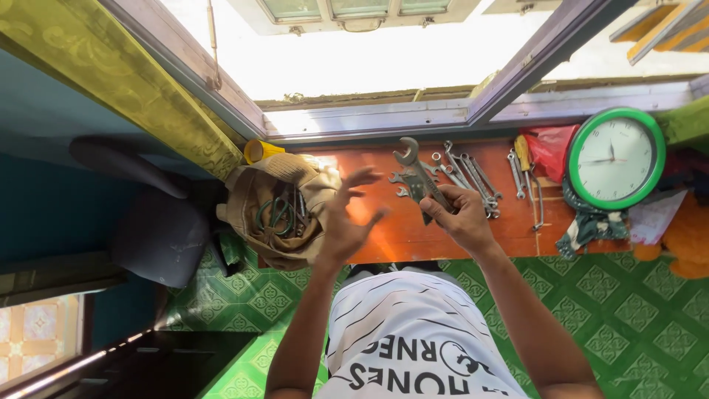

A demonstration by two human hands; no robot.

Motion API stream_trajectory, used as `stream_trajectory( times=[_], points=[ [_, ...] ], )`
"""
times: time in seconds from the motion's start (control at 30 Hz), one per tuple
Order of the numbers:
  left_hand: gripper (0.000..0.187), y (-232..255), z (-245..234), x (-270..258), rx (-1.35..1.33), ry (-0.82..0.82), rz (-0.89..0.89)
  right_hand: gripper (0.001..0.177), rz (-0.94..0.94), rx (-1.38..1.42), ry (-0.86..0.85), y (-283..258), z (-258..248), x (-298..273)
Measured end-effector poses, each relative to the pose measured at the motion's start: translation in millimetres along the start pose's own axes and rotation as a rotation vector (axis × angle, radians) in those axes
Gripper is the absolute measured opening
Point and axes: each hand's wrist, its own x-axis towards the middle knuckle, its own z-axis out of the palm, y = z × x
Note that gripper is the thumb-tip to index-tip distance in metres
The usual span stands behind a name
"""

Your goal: Inspecting and cleaning or repairing a small mechanical assembly using wrenches.

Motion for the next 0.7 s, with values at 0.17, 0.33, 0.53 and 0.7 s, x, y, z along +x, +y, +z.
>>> stream_trajectory(
  times=[0.17, 0.33, 0.53, 0.7],
  points=[
    [0.093, -3, 43, 5, -0.061, -0.119, -0.017, 0.027, 0.044, 0.000, -0.169, 8, -29, 4],
    [0.077, -13, 54, 10, -0.154, -0.201, 0.034, 0.031, -0.054, 0.103, -0.395, 0, -51, 6],
    [0.019, -58, 74, 1, -0.382, -0.204, -0.165, 0.030, 0.036, -0.009, -0.266, -11, -61, 18],
    [0.013, -57, 81, 8, -0.514, 0.350, -0.218, 0.029, -0.012, 0.034, 0.002, -14, -52, 27]
  ],
)
